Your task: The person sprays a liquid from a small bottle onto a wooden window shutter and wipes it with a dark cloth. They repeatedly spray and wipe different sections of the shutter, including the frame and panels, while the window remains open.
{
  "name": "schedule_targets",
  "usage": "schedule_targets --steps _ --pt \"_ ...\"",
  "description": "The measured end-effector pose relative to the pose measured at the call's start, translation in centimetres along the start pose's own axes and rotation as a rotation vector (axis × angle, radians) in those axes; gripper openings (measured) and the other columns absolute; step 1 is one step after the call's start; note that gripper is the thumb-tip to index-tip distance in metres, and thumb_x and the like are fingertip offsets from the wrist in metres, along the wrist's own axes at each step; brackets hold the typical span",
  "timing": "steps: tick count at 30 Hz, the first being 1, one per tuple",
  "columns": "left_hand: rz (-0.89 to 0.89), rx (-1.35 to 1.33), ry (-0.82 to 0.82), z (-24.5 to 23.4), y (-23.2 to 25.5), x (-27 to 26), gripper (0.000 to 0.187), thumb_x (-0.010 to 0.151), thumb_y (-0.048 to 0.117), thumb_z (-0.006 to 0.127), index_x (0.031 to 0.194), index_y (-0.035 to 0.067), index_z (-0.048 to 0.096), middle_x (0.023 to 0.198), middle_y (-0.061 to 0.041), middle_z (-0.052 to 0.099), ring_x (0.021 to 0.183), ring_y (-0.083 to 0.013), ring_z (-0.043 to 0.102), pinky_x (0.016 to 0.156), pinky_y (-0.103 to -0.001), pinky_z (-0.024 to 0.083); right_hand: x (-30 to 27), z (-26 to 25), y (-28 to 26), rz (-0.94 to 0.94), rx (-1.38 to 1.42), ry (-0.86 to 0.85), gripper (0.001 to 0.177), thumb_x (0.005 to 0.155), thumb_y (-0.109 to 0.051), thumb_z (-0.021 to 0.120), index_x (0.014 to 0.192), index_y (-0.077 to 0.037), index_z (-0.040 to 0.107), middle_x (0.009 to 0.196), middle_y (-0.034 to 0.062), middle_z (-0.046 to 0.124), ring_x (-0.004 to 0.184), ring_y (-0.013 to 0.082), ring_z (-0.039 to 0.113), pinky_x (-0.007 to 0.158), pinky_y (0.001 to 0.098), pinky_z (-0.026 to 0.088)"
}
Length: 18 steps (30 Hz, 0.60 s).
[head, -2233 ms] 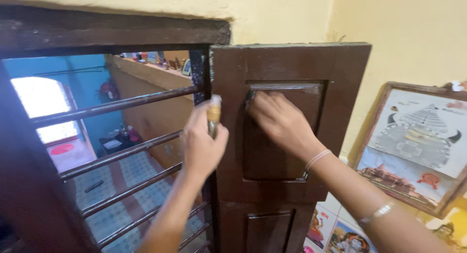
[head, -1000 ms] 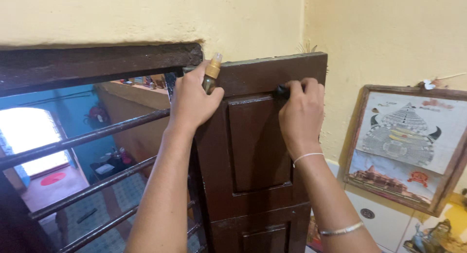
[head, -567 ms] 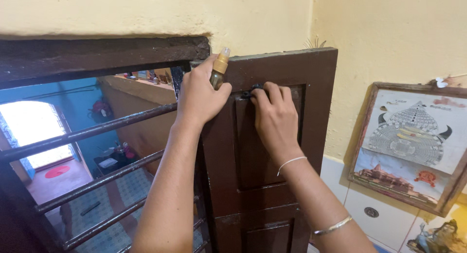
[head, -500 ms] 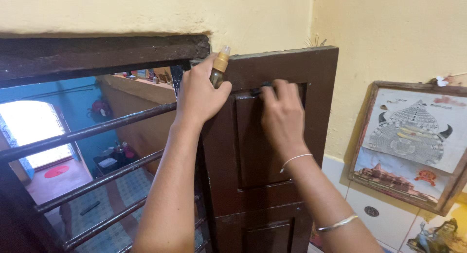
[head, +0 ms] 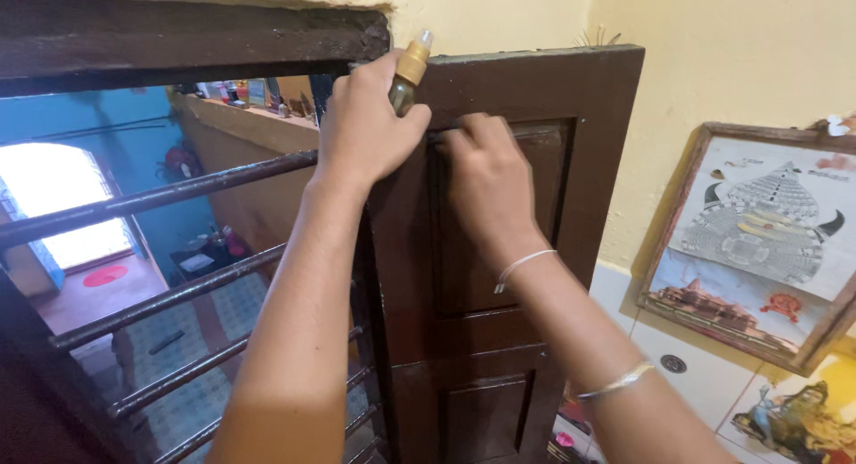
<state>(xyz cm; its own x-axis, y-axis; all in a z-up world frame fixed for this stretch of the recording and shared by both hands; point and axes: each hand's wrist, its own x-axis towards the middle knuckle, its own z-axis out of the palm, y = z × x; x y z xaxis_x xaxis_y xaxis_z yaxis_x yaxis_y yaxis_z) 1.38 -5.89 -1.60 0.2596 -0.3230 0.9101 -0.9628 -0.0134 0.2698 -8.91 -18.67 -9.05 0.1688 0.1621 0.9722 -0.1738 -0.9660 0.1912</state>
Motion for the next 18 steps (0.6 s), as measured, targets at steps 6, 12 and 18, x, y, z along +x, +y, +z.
schedule_targets --steps 6,12,18 --pt "-0.102 0.043 -0.073 0.0 0.4 0.1 0.031 0.077 0.017 0.07 0.107 0.011 0.068 0.076 -0.014 0.071 0.081 -0.0342 0.074 0.074 -0.047 0.057 -0.9 -3.6 6.5 0.221 -0.148 0.047 0.007 0.091 -0.001 0.075 0.098 -0.003 0.075 0.108 0.018 0.063 0.102 0.0364 0.06 0.087 0.0459 0.052" --pt "-0.061 0.021 -0.031 -0.1 0.6 0.1 0.045 0.074 0.017 0.071 0.119 0.014 0.068 0.085 -0.018 0.073 0.089 -0.0403 0.072 0.078 -0.05 0.057 -0.2 -1.2 -0.6 -0.123 0.022 -0.045 0.026 0.083 0.002 0.065 0.107 -0.003 0.072 0.118 0.0144 0.066 0.117 0.0337 0.062 0.099 0.0419 0.054" --pt "-0.09 0.003 -0.062 -0.1 0.4 0.3 0.049 0.073 0.017 0.07 0.122 0.014 0.067 0.087 -0.018 0.075 0.091 -0.0384 0.073 0.08 -0.048 0.057 1.7 -2.1 -0.8 -0.382 -0.093 -0.108 0.035 0.084 -0.006 0.062 0.119 -0.006 0.066 0.118 0.0089 0.069 0.119 0.0307 0.061 0.102 0.04 0.052"
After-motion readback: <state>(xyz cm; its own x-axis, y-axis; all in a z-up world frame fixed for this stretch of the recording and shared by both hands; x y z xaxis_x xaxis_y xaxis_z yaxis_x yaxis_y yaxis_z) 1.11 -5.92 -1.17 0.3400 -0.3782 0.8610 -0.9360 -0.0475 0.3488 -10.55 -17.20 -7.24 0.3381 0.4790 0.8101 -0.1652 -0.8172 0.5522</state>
